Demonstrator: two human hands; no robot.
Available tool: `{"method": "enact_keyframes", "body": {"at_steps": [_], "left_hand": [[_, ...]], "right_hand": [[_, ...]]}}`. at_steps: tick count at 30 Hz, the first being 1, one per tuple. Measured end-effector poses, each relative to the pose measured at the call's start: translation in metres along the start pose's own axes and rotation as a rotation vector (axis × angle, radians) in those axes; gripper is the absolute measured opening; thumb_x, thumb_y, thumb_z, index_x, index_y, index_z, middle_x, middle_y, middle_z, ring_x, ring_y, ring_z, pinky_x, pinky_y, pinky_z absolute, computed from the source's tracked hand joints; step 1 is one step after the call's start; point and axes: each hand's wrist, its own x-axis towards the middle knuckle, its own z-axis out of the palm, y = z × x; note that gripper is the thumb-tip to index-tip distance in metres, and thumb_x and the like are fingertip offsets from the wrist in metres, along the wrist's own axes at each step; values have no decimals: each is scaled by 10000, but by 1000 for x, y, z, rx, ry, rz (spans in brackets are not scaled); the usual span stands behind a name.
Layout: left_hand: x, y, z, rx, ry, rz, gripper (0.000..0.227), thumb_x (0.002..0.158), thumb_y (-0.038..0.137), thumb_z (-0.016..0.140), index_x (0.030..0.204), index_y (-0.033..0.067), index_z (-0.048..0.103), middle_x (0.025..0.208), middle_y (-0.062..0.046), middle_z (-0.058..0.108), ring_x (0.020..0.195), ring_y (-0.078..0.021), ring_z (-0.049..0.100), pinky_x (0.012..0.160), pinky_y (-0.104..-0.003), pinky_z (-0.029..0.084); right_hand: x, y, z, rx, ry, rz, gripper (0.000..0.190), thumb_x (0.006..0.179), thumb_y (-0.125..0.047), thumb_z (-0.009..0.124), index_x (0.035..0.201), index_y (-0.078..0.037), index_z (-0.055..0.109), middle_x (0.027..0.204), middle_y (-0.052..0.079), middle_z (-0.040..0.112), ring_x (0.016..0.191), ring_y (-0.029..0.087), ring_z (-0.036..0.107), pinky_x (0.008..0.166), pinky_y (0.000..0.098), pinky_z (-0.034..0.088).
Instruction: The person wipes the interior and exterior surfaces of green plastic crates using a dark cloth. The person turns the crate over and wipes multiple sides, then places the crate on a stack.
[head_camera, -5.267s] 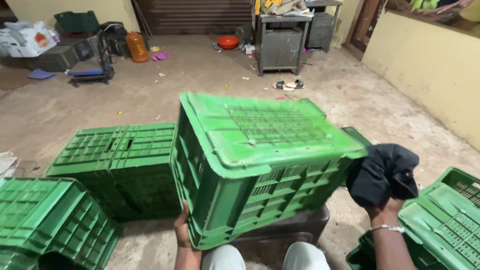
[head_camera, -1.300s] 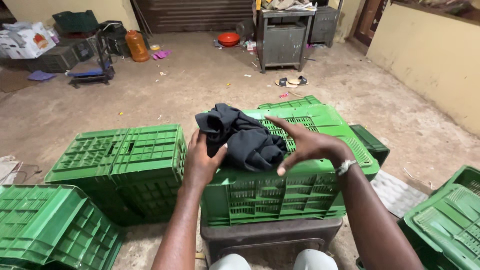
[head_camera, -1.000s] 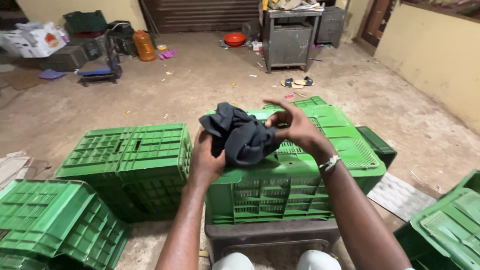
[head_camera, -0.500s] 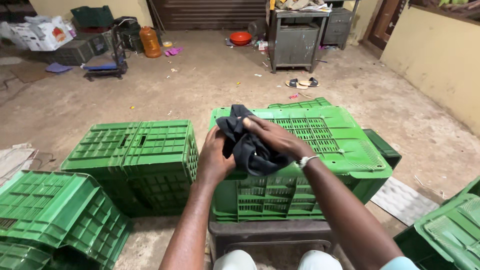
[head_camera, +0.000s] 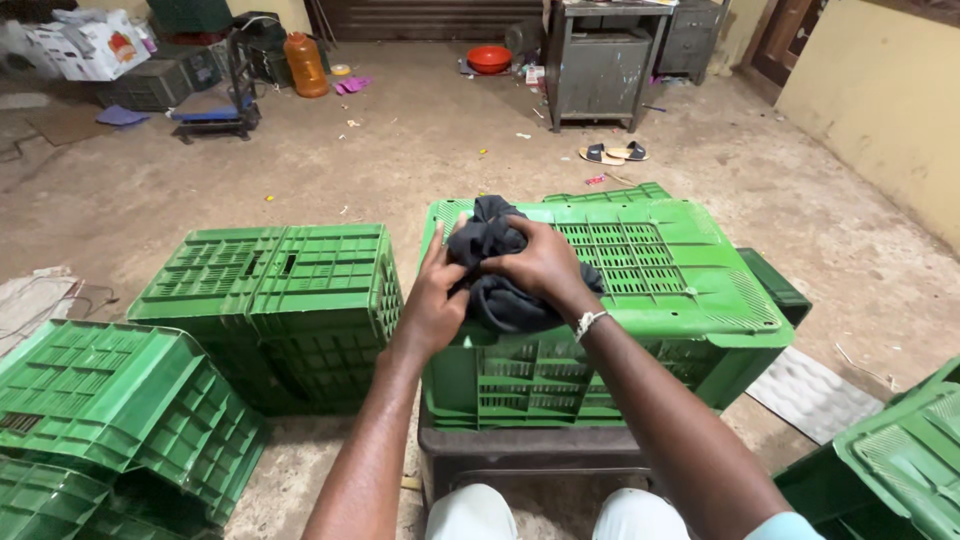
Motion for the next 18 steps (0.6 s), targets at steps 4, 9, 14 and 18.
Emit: {"method": "enact_keyframes", "body": {"at_steps": [4,9,14,18], "left_hand": [[4,-5,2,-205,103,-183,459,891,-3,609,1350,20,595,1695,-207,240,1504,-402,321,1207,-455,291],[3,1,-2,-342,100,-156,538,857,-43,558,1394,-25,570,1689,-228,276,1393,-327,539,1109,-405,429],[4,-3,3,-297,30,-109,463,794,-97,503,1233,5,607,1620,-279,430,1530,-379,361,1207,-416,358],[2,-11,3,-101,29,26,340,808,-104,526,1081,-91,727,1619,-286,371,1569,-381,281,1256,-446,264]], "right_hand": [[7,6,-3,-16,59,47,732,572,-453,900,1200,-115,737,1072,149,774,958,262,773,861,359,584],[-7,-16,-15,-58,-14,-19,682,599,-466,849,1183,-119,788,1064,140,800,961,271,768,856,374,580],[-12,-34,-11,-64,-19,-46,989,641,-739,849,1264,4,656,1092,260,730,1000,359,732,874,422,567],[-9,-31,13,-212,147,103,968,568,-733,816,1275,-84,693,1100,252,694,988,407,694,848,466,551]]}}
